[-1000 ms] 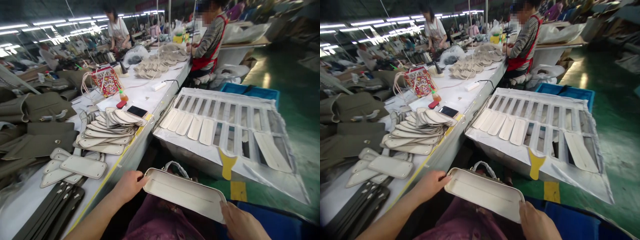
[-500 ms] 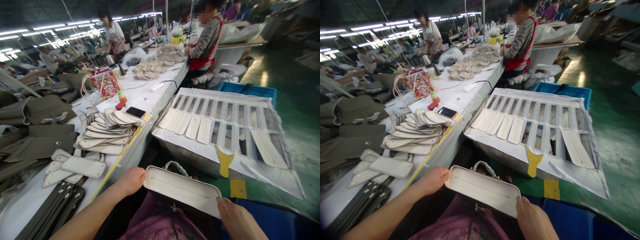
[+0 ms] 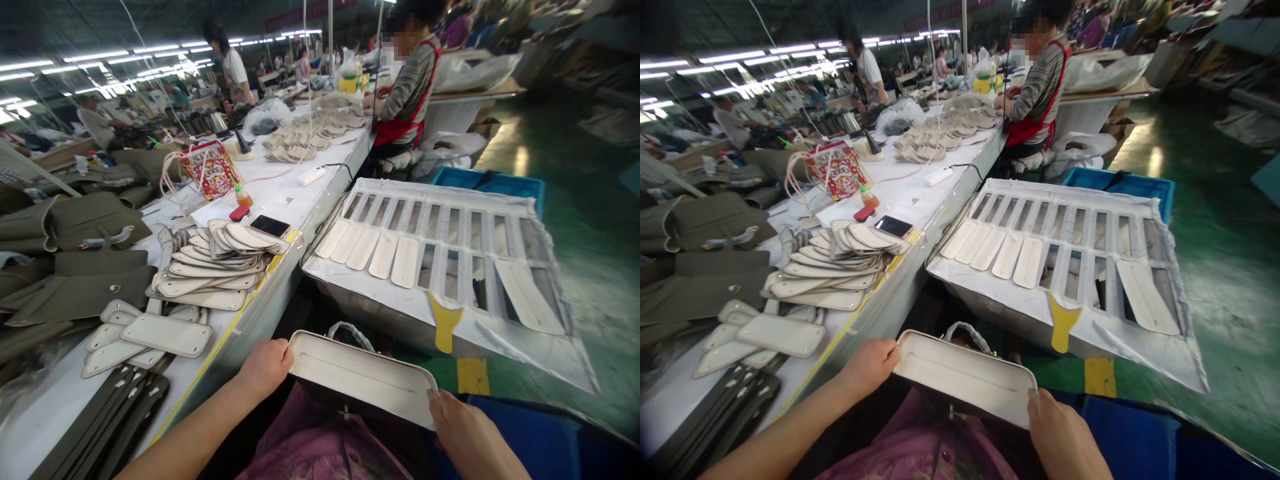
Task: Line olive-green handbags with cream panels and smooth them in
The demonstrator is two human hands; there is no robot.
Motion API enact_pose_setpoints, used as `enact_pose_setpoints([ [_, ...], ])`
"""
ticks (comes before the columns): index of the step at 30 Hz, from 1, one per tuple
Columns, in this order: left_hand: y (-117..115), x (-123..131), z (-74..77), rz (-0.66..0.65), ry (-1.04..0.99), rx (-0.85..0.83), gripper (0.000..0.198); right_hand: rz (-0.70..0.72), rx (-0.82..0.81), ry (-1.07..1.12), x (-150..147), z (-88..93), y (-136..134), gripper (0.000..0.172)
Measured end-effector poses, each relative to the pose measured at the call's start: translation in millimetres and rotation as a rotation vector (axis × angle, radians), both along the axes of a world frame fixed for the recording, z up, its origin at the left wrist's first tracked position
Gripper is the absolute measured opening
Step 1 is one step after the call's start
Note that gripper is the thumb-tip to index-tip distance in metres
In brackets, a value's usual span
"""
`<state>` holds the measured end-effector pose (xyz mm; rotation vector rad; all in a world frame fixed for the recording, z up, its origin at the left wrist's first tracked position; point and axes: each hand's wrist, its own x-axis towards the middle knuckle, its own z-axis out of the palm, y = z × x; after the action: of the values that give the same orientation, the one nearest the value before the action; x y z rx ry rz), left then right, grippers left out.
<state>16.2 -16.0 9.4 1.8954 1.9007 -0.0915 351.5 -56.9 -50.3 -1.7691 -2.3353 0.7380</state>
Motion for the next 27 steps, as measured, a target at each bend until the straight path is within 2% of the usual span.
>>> enact_pose_setpoints([
  [3,-1,-8,1.0,-0.003,-0.095,-0.037,0.036,-0.009,-0.018,-0.024,2,0.6,0,0.028],
  [6,-2,-19,-6.5,0.196,-0.557,-0.209,0.043,-0.023,-0.058,-0.011,1,2.9,1,0.03],
  [8,-1,-24,-15.7,0.355,-0.851,-0.302,0.039,-0.04,-0.101,0.016,-1,5.0,2,0.032],
  [10,0,-25,-24.9,0.394,-0.942,-0.328,0.035,-0.085,-0.144,0.034,-4,8.5,4,0.035],
  [12,3,-24,-30.6,0.353,-0.924,-0.338,0.036,-0.124,-0.157,0.021,-7,15.2,5,0.036],
  [16,4,-22,-33.5,0.225,-0.739,-0.283,0.037,-0.067,-0.138,-0.024,-12,35.4,5,0.033],
  [19,7,-28,-39.5,0.113,-0.581,-0.232,0.037,-0.206,-0.259,0.07,-12,45.7,4,0.044],
  [22,12,-36,-45.0,0.008,-0.439,-0.172,0.039,-0.322,-0.32,0.062,-13,49.1,1,0.039],
  [25,15,-40,-40.2,-0.099,-0.285,-0.184,0.04,-0.375,-0.345,0.012,-16,49.9,0,0.032],
  [27,14,-34,-32.1,-0.161,-0.186,-0.066,0.035,-0.378,-0.36,0.014,-19,50.5,2,0.033],
])
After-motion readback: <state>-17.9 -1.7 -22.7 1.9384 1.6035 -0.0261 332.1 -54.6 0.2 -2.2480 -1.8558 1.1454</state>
